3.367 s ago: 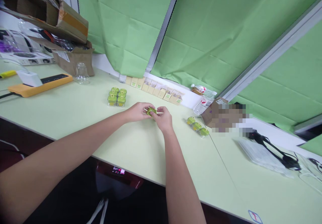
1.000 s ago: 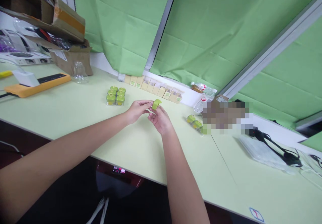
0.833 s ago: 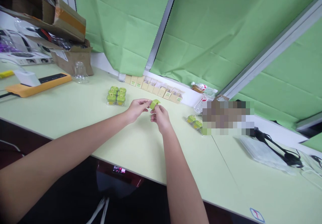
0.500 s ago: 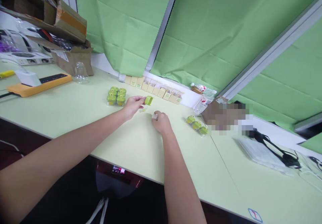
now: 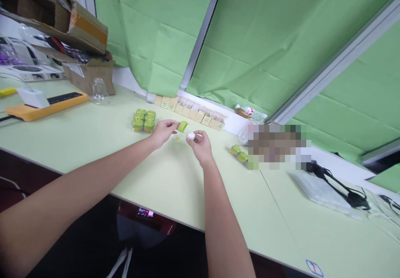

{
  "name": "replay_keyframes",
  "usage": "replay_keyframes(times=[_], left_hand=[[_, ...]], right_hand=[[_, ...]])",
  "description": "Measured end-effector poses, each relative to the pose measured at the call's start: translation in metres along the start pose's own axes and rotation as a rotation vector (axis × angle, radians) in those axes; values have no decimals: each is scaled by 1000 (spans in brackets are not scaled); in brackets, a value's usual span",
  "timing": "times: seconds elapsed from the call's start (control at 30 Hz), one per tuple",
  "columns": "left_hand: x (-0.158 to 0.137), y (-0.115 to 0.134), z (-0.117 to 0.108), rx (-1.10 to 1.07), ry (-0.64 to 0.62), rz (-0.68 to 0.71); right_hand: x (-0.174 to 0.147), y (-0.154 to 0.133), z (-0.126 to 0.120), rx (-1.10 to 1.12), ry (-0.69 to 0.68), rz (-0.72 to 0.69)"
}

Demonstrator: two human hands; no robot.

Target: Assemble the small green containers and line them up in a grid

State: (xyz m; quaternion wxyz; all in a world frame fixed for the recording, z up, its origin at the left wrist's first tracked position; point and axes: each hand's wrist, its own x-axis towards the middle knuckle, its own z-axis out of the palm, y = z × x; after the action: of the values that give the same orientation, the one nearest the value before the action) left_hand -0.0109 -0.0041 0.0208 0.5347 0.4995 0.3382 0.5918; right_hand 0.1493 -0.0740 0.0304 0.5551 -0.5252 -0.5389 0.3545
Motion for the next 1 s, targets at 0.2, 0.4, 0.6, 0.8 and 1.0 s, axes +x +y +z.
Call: replay_keyframes(times=[0.2, 0.4, 0.6, 0.8, 1.0], left_hand=[[1, -1, -1, 25, -54, 40], [2, -2, -1, 64, -83, 60], [1, -2, -2, 57, -86, 60], [0, 0, -2, 58, -87, 54], [0, -1, -1, 53, -88, 44]], right_hand=[[-4, -10, 0, 239, -29, 123], [-5, -13, 1, 268, -35, 130], [-3, -12, 0, 311, -4, 128], [-3, -11, 0, 262, 46, 126], [-1, -7, 0, 200, 35, 88]])
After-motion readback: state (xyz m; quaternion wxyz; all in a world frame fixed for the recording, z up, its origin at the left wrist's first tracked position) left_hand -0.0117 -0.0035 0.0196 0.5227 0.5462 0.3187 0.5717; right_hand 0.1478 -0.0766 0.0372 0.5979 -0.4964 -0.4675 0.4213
